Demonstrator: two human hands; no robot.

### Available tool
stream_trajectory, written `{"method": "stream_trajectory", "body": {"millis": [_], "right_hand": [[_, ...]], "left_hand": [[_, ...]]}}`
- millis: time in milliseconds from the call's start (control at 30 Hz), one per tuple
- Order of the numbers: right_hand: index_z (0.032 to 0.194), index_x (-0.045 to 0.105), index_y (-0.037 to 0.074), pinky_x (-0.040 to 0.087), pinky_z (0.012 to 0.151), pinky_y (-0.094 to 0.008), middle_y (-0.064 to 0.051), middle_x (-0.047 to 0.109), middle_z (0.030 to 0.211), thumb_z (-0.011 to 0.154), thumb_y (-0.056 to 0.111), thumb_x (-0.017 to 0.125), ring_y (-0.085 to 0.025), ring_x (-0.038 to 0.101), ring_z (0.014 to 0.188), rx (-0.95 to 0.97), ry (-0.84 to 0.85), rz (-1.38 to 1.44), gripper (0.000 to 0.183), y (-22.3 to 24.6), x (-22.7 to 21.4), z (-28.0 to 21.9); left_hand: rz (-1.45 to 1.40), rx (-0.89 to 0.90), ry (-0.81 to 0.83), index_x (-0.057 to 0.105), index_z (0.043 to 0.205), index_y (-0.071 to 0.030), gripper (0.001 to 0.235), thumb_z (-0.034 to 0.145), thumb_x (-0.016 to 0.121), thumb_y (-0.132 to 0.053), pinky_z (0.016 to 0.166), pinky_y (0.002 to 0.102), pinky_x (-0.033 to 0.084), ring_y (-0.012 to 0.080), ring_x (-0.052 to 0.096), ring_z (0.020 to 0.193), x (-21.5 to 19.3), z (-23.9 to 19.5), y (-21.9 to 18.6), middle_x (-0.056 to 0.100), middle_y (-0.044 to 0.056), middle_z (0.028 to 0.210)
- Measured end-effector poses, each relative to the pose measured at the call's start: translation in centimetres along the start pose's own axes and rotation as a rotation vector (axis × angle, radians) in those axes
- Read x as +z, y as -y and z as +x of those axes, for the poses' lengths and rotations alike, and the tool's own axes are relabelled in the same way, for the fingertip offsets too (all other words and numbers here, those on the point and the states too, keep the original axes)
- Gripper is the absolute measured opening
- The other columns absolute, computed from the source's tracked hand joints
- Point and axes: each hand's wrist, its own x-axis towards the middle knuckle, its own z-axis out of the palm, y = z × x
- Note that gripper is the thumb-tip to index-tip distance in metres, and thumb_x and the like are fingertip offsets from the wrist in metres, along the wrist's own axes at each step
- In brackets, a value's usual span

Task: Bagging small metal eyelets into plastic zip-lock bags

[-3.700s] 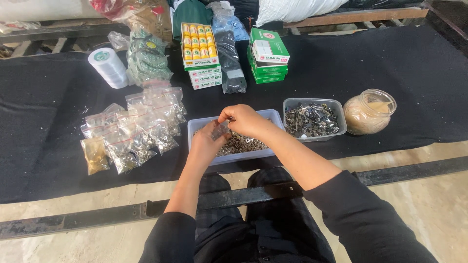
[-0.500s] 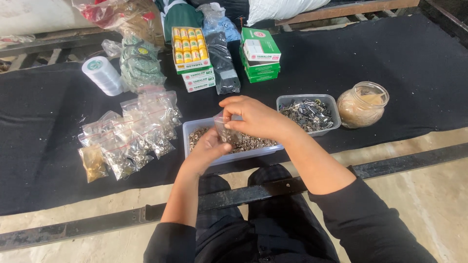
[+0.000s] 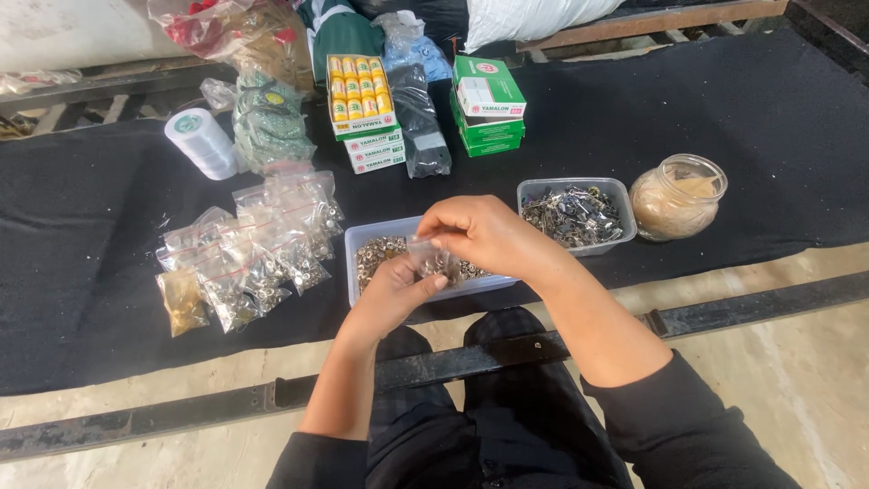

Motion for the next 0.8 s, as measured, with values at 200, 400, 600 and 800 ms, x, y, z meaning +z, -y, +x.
{"method": "stream_trajectory", "body": {"millis": [200, 400, 600, 800], "right_hand": [[0.122, 0.072, 0.013, 0.058, 0.071, -0.029, -0.009, 0.077, 0.097, 0.092, 0.011, 0.073, -0.015, 0.066, 0.084, -0.012, -0.139, 0.114, 0.031, -1.8, 0.0, -1.2], [0.089, 0.077, 0.006, 0.055, 0.082, -0.038, -0.012, 0.079, 0.103, 0.090, 0.013, 0.076, -0.026, 0.069, 0.094, 0.009, -0.048, 0.127, 0.007, -4.2, 0.5, -2.3], [0.090, 0.076, 0.007, 0.049, 0.098, -0.044, -0.012, 0.075, 0.120, 0.093, 0.017, 0.074, -0.033, 0.064, 0.117, -0.040, -0.160, 0.048, 0.011, -5.2, 1.6, -3.8], [0.096, 0.077, 0.011, 0.048, 0.101, -0.048, -0.013, 0.071, 0.129, 0.093, 0.017, 0.071, -0.036, 0.063, 0.121, -0.085, -0.110, -0.002, 0.010, -5.0, 2.8, -6.0]], "left_hand": [[-0.105, -0.022, -0.036, 0.072, 0.106, -0.001, 0.017, 0.092, 0.076, -0.008, 0.083, 0.033, 0.061, 0.0123, 0.071, 0.086, 0.6, -0.6, 0.3, 0.079, 0.011, 0.094], [-0.119, -0.040, -0.023, 0.075, 0.108, -0.002, 0.018, 0.093, 0.076, -0.012, 0.085, 0.031, 0.059, 0.0101, 0.070, 0.086, 0.6, -1.0, 1.8, 0.078, 0.007, 0.093], [-0.043, 0.067, -0.029, 0.069, 0.128, -0.003, 0.038, 0.091, 0.077, -0.009, 0.101, 0.036, 0.052, 0.0134, 0.065, 0.109, 1.1, -1.4, 0.1, 0.076, 0.010, 0.116], [0.057, 0.112, -0.155, 0.077, 0.114, -0.003, 0.019, 0.099, 0.068, -0.009, 0.094, 0.033, 0.053, 0.0086, 0.061, 0.104, 1.3, -3.8, 1.1, 0.079, 0.009, 0.107]]}}
